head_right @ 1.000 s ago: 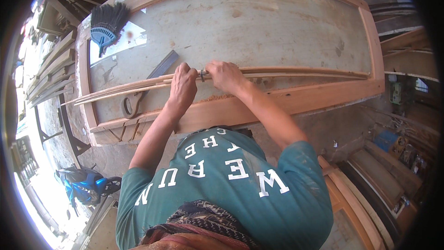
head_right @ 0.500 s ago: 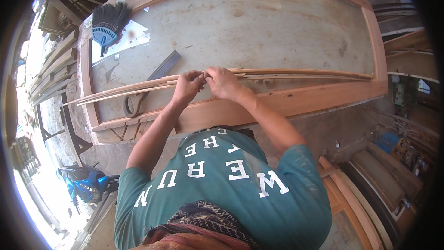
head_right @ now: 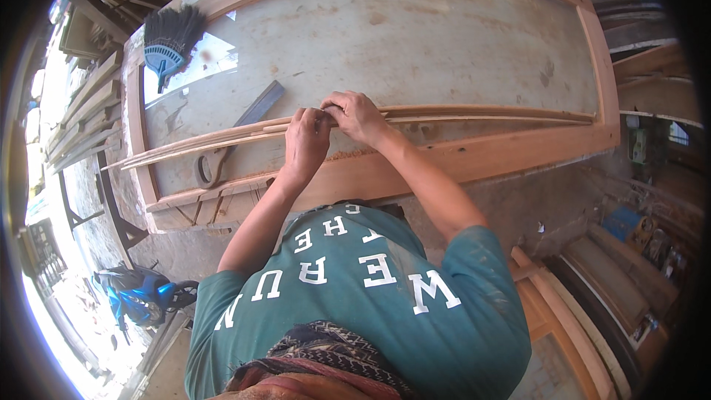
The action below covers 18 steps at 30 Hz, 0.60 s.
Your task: The person bundles several thin wooden sticks together using a wire tie. They then move the bundle to a different area of the workshop and place it against a green cabinet. The person returns to the workbench, picks up a metal ruler, and walks through the workshop carrying the ruler.
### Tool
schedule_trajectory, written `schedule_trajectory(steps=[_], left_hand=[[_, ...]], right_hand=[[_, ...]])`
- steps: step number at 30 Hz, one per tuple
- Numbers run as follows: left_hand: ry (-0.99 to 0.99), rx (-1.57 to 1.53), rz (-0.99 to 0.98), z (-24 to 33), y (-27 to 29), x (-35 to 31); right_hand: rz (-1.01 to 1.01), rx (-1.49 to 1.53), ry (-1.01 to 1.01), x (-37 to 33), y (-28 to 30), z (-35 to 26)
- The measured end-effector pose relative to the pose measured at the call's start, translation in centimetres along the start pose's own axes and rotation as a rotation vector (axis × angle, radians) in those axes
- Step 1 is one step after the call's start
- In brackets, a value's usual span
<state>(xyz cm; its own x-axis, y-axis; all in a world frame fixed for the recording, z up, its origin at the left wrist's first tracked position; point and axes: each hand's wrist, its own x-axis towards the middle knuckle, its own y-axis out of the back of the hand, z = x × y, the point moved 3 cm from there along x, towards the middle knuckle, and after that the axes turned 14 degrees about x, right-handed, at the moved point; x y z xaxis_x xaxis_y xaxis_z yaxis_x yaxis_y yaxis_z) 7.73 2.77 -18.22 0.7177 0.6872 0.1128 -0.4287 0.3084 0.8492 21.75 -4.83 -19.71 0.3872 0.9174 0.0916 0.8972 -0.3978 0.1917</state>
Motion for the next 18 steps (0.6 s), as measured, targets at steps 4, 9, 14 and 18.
schedule_trajectory(steps=[4,9,14,18], left_hand=[[-0.040,0.098,0.042,-0.2,-0.4,-0.4],[-0.081,0.117,0.098,0.1,0.3,-0.4],[-0.108,0.100,0.120,0.2,0.6,-0.4],[-0.098,0.143,0.082,-0.3,0.3,-0.3]], right_hand=[[0.000,0.096,-0.111,0.3,0.0,-0.4],[-0.012,0.120,-0.198,0.6,0.3,0.7],[-0.043,0.096,-0.262,1.1,0.4,0.8],[-0.021,0.181,-0.230,0.5,-0.1,0.7]])
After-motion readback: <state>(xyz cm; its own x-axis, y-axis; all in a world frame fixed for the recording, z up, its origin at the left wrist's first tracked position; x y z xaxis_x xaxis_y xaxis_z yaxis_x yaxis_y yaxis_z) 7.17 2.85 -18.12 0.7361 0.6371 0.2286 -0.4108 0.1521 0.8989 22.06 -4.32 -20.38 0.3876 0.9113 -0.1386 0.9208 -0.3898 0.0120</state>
